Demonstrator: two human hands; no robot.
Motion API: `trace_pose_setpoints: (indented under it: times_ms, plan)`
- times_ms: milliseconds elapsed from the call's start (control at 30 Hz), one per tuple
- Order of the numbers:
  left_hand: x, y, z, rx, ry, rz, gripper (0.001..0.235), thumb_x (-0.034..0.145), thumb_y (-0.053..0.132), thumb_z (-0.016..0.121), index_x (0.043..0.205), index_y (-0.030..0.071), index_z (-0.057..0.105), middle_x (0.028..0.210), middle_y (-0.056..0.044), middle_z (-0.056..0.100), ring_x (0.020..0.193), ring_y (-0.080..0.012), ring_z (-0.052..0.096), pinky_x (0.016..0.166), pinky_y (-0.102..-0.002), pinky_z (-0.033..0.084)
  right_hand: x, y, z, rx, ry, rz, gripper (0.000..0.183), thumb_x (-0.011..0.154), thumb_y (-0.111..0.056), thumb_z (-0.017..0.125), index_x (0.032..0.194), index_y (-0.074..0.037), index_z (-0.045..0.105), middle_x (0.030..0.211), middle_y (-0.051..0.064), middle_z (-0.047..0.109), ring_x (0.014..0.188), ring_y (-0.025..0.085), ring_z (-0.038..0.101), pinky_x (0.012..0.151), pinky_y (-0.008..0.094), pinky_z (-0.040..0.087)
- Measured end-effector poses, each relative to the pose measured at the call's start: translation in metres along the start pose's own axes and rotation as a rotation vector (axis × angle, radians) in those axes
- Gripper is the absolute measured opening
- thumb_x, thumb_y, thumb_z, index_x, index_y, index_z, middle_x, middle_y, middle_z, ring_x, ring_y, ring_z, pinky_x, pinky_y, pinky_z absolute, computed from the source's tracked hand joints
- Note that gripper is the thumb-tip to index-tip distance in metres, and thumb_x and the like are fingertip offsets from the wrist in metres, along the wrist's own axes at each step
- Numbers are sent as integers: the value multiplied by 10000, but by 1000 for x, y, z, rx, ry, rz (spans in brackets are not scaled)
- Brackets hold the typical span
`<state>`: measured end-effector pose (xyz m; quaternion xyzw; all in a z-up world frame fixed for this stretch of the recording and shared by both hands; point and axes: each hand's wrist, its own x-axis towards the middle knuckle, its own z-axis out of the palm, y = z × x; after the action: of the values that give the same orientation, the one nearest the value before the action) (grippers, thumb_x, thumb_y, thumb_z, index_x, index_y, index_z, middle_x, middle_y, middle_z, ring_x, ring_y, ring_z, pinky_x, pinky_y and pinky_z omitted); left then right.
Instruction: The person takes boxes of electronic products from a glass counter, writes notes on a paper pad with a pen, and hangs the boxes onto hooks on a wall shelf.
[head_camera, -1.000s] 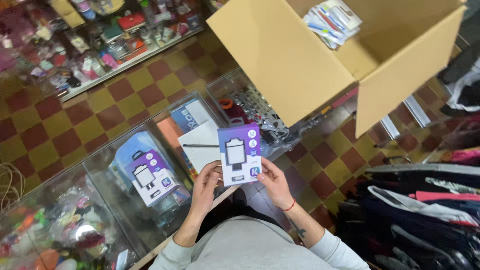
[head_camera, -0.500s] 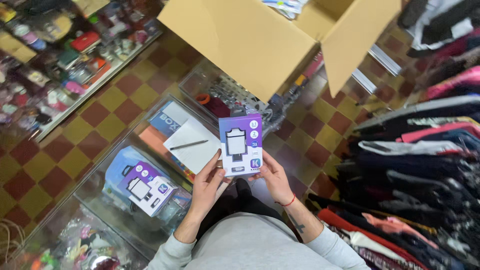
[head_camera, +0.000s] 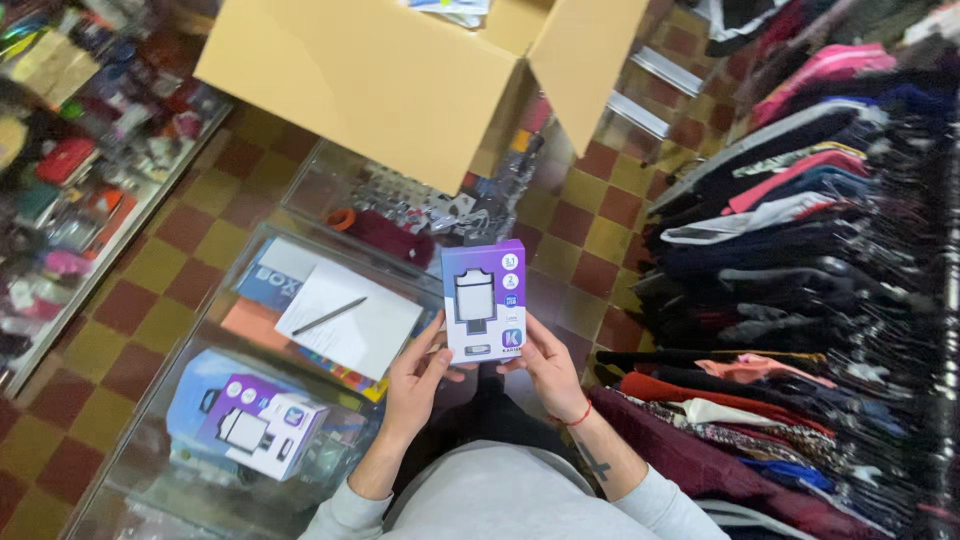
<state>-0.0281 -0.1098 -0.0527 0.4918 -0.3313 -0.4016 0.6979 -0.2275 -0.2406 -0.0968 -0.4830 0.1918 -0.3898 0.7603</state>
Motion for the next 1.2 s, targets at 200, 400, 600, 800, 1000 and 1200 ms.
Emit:
trace_pose_setpoints:
  times_ms: [200, 400, 600, 800, 1000, 1200]
  plan:
    - [25, -10, 29, -7, -110, -33, 553, 1073, 71, 659, 1614, 21, 555, 1398, -259, 770, 933, -317, 863, 704, -380, 760, -12, -21, -28, -22, 98, -40, 700, 1105, -215, 623, 1696, 47, 354, 1464, 311, 688, 1097, 330, 797, 788, 483, 750]
    - [62, -19, 77, -31, -239, -49, 600, 1052, 70, 683, 1629, -2, 533, 1322, -238, 787, 917, -233, 831, 711, -377, 764, -18, -37, -75, -22, 194, -104, 723, 1107, -242, 641, 1704, 33, 343, 1446, 291, 705, 1087, 323, 805, 803, 474, 749]
    - [110, -39, 139, -39, -399, -81, 658, 1056, 158, 689, 1662, 20, 474, 1239, -202, 795, 882, -199, 804, 720, -353, 748, -18, -80, -123, -46, 298, -161, 733, 1101, -281, 655, 1707, 11, 365, 1419, 264, 733, 1084, 301, 813, 810, 479, 743]
    - [143, -76, 215, -55, -528, -134, 600, 1080, 307, 647, 1588, 3, 547, 1144, -191, 776, 837, -209, 775, 682, -364, 729, -25, -111, -172, -39, 417, -242, 776, 1083, -331, 691, 1709, -1, 372, 1430, 273, 723, 1088, 315, 811, 823, 487, 742]
    - [164, -98, 291, 33, -778, -138, 449, 1112, 395, 535, 1145, 41, 808, 730, -106, 781, 670, -181, 767, 643, -358, 656, -58, -130, -212, -45, 609, -302, 756, 1080, -336, 681, 1696, 8, 409, 1417, 233, 751, 1066, 272, 822, 831, 478, 743]
    - [168, -72, 376, 127, -1017, -109, 424, 1092, 433, 561, 958, 83, 759, 641, -60, 690, 652, -160, 611, 626, -358, 533, -101, -131, -246, -45, 834, -414, 761, 1068, -330, 703, 1665, 51, 427, 1370, 260, 766, 1013, 309, 837, 777, 478, 755]
